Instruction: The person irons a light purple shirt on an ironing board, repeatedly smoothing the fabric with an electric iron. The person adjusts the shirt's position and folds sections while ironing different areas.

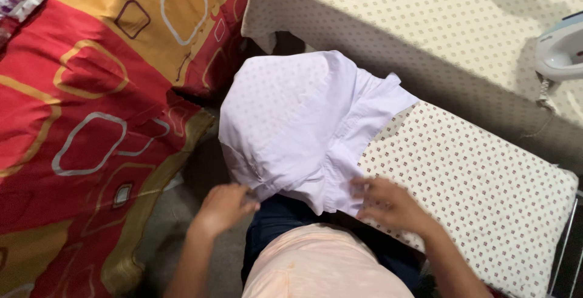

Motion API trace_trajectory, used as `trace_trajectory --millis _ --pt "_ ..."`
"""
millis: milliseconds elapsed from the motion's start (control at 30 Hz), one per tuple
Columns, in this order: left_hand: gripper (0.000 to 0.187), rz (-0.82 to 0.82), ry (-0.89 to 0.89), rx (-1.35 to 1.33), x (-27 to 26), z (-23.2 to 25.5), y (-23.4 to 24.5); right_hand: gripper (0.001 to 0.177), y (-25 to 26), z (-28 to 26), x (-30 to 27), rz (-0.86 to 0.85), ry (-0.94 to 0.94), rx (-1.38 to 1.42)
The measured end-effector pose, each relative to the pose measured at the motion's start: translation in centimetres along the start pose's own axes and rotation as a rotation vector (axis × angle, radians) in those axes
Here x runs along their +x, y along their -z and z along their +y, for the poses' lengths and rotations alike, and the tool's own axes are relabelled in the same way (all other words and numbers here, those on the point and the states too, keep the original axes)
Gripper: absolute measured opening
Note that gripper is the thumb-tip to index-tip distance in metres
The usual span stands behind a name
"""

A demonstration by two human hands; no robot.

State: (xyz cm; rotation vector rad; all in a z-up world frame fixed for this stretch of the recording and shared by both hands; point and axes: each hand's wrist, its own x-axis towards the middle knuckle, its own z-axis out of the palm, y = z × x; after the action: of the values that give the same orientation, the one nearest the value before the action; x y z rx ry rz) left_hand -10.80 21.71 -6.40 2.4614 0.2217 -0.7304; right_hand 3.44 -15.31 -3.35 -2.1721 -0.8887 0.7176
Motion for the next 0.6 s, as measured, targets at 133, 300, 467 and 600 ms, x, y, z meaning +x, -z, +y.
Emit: trace_trajectory --millis 133,300,467,600 --pt "0.024 0.356 -0.289 0.004 3.1 3.4 3.6 0.034 6.1 5.8 2.9 0.468 -0.239 -0.005" --pt "0.016 0.479 -0.572 -0.140 7.8 9.9 1.2 0.036 12.7 9.5 9.0 0.750 -0.671 0.013" --pt "0.054 0.185 -0.675 0.046 7.0 16.9 -6.9 0.049 12.1 8.9 14.3 0.643 -0.780 0.001" --pt "0.048 0.178 -0.667 0.308 7.7 17.1 -9.7 0.045 10.9 9.3 15.7 0.628 -0.662 0.117"
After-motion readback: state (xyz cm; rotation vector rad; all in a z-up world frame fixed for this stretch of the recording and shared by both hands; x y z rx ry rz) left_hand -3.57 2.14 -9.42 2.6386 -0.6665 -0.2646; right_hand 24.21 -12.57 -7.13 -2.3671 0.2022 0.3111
